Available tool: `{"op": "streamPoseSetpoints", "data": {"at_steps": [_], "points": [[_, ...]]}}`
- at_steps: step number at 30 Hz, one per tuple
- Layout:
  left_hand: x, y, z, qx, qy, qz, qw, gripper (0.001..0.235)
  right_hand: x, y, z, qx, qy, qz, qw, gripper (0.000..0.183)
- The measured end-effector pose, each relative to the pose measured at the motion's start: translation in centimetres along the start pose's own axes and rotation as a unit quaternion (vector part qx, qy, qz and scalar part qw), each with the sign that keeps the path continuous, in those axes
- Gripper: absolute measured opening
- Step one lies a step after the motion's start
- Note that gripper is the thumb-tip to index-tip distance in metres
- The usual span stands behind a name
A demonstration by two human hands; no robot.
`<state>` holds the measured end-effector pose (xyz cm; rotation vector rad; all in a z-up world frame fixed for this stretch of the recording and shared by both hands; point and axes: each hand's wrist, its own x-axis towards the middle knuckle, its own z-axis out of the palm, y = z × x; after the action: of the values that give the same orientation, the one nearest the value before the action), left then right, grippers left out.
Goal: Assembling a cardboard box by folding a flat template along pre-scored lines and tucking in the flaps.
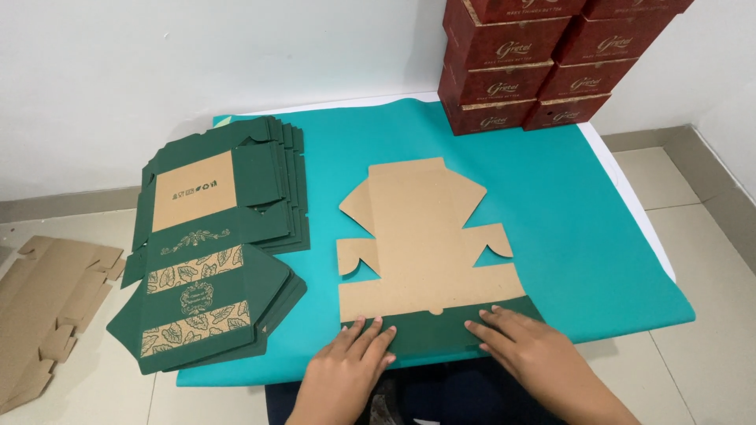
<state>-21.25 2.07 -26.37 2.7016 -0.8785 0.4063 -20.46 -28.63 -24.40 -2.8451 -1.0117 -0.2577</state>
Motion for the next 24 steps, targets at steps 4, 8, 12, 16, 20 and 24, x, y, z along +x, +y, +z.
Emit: {"op": "streamPoseSetpoints", "data": {"at_steps": [4,8,12,16,20,24], "points": [[2.3,-0.1,-5.1,-0.052,0.056,-0.008,0.997,0.025,2.0,1.1,-3.4,0.038,0.011,0.005,0.999,0.029],[4.4,-1.8,-6.8,-0.154,0.127,-0.103,0.974,0.028,6.2,3.6,-4.3,0.000,0.051,0.025,0.998,0.030],[5.6,-2.6,-4.7,-0.066,0.203,-0.147,0.966,0.060,11.6,7.0,-3.9,0.061,0.019,0.050,0.997,0.030],[5.8,0.7,-1.6,-0.060,0.115,-0.089,0.987,0.056,15.5,9.0,-2.0,0.120,-0.056,0.081,0.988,0.035],[5.1,2.3,3.1,-0.051,0.035,-0.037,0.997,0.078,16.9,10.4,1.9,0.075,-0.100,0.110,0.986,0.035],[4.9,2.6,3.5,-0.039,0.040,-0.048,0.997,0.081,15.2,9.6,4.7,-0.122,0.104,0.019,0.987,0.027]]}}
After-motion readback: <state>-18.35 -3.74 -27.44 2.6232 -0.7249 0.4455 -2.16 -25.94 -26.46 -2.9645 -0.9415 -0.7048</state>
